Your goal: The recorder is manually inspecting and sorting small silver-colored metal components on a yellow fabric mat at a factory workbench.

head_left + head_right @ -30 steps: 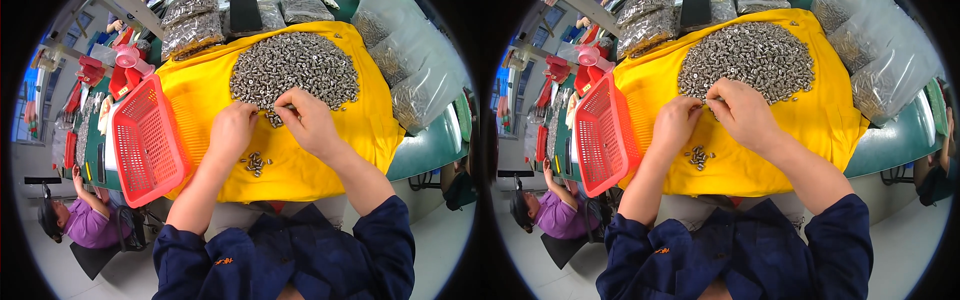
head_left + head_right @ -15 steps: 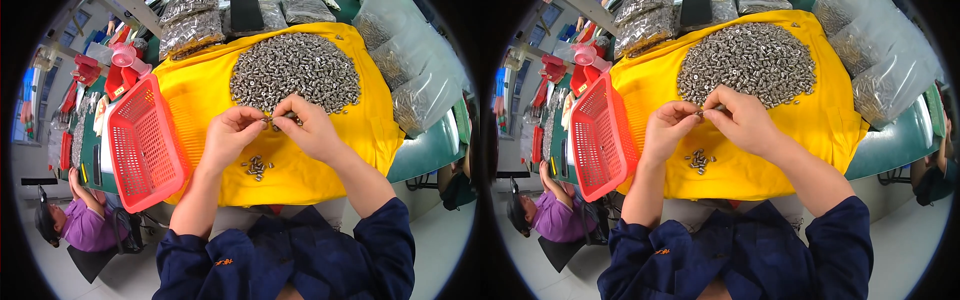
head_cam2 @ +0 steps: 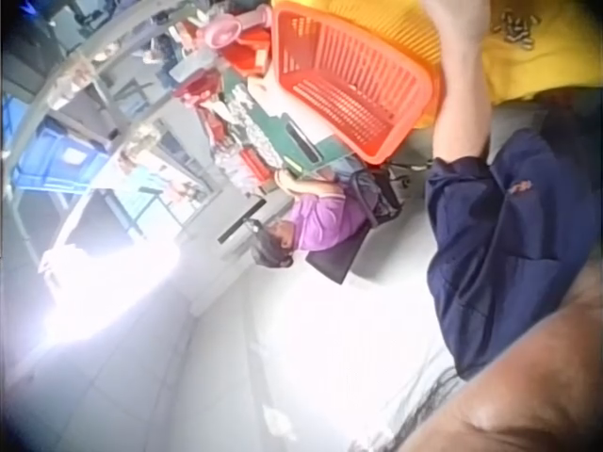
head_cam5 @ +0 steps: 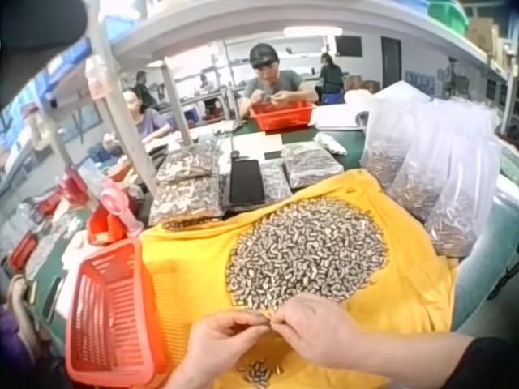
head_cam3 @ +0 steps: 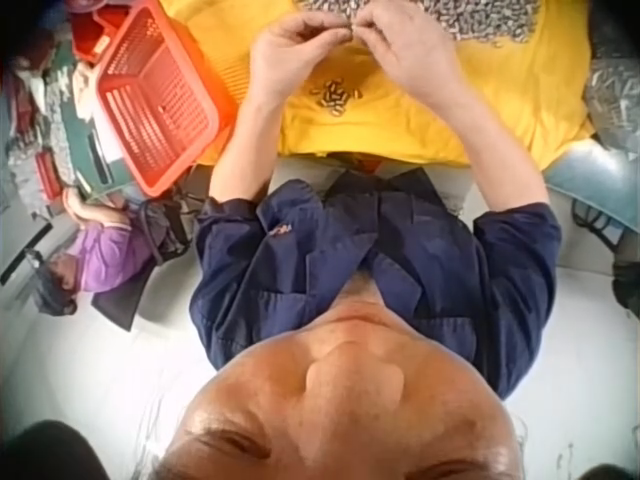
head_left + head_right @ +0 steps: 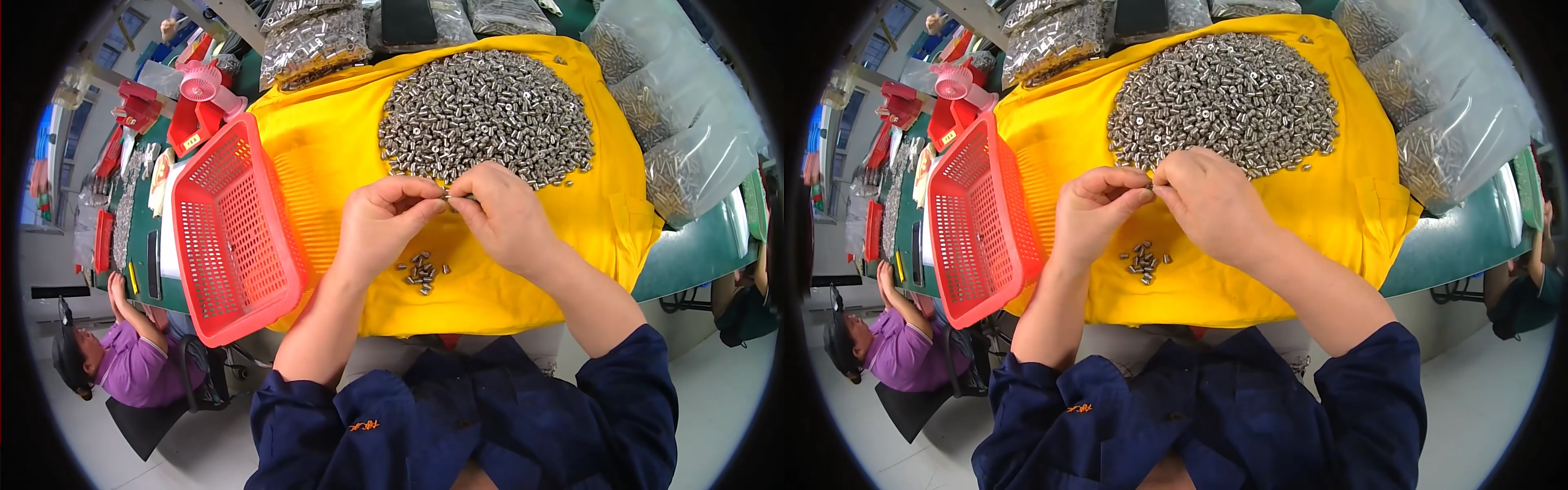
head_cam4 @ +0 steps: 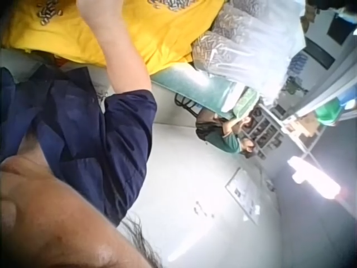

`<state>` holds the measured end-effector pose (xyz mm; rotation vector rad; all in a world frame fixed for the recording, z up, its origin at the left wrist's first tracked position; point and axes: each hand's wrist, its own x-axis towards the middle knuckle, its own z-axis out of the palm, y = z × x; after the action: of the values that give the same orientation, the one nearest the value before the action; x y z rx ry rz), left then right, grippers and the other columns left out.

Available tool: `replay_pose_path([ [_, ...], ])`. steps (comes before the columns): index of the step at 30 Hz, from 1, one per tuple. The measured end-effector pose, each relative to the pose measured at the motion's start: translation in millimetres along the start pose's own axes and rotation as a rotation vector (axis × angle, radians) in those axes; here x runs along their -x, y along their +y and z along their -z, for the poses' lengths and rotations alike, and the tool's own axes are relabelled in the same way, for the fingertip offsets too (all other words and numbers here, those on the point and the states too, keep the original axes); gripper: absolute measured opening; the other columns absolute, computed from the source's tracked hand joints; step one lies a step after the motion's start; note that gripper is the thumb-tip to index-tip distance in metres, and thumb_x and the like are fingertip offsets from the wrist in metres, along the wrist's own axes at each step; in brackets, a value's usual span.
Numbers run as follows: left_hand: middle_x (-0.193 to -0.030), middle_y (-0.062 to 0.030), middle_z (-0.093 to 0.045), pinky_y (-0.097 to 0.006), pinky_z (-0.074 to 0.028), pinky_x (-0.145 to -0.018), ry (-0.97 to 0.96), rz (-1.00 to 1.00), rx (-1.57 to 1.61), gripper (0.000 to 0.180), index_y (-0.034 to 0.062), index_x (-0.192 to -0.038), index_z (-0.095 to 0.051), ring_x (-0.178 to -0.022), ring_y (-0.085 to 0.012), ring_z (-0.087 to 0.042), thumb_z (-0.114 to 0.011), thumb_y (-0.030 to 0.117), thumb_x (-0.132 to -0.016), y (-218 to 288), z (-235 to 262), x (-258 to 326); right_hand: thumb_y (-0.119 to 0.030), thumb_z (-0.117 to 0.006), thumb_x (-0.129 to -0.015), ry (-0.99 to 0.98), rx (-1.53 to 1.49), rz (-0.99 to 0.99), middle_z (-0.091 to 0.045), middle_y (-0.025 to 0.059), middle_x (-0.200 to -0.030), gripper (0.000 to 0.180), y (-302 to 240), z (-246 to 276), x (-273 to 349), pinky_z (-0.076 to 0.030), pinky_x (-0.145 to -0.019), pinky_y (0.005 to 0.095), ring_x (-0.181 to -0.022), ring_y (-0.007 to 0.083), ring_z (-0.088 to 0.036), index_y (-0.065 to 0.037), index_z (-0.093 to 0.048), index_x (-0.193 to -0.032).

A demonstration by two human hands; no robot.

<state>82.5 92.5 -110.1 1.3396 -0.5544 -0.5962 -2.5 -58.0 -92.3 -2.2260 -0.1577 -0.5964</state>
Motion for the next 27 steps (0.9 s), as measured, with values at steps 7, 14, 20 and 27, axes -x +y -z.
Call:
replay_pose_path([
  [7,-0.082,-0.0024,-0.062,-0.02,-0.047,-0.066,-0.031,-0.099,-0.35,0.009,-0.0004,-0.088,-0.062,-0.074,-0.0075,-0.058,-0.06,-0.001,-0.079,8.3,-4.4,-3.9,-0.006,-0.055,-0.077,-0.034,0.026,0.018,-0.054,0.0105,-0.077,0.008,7.7,0.6,0.2,-0.043,-0.065,0.039,-0.075,0.0308,-0.052,-0.004,-0.048,-0.08],
  [14,-0.084,-0.0038,-0.061,-0.021,-0.046,-0.07,0.021,0.043,-0.068,0.017,-0.0019,-0.099,-0.057,-0.077,-0.01,-0.058,-0.053,0.0,-0.083,2.4,5.4,-4.0,-0.007,-0.054,-0.078,0.028,-0.082,-0.138,-0.054,0.0101,-0.073,0.006,5.5,6.1,-2.5,-0.042,-0.061,0.0367,-0.07,0.029,-0.053,-0.004,-0.05,-0.081],
  [20,-0.084,-0.0032,-0.06,-0.021,-0.046,-0.073,-0.008,0.043,-0.075,0.018,-0.0007,-0.101,-0.057,-0.081,-0.0105,-0.058,-0.052,0.0,-0.083,3.3,2.6,-2.9,-0.008,-0.055,-0.078,-0.005,-0.108,-0.135,-0.055,0.0109,-0.073,0.007,8.1,0.7,-1.8,-0.042,-0.061,0.0359,-0.069,0.0288,-0.054,-0.004,-0.05,-0.081],
  [27,-0.087,-0.0041,-0.061,-0.023,-0.045,-0.075,0.013,0.047,0.215,0.017,-0.0002,-0.098,-0.059,-0.081,-0.011,-0.058,-0.057,0.001,-0.082,-0.5,8.7,-3.7,-0.006,-0.056,-0.078,0.019,-0.229,-0.151,-0.055,0.0106,-0.073,0.006,0.3,3.6,-1.9,-0.042,-0.057,0.0323,-0.065,0.0253,-0.055,-0.003,-0.053,-0.082],
])
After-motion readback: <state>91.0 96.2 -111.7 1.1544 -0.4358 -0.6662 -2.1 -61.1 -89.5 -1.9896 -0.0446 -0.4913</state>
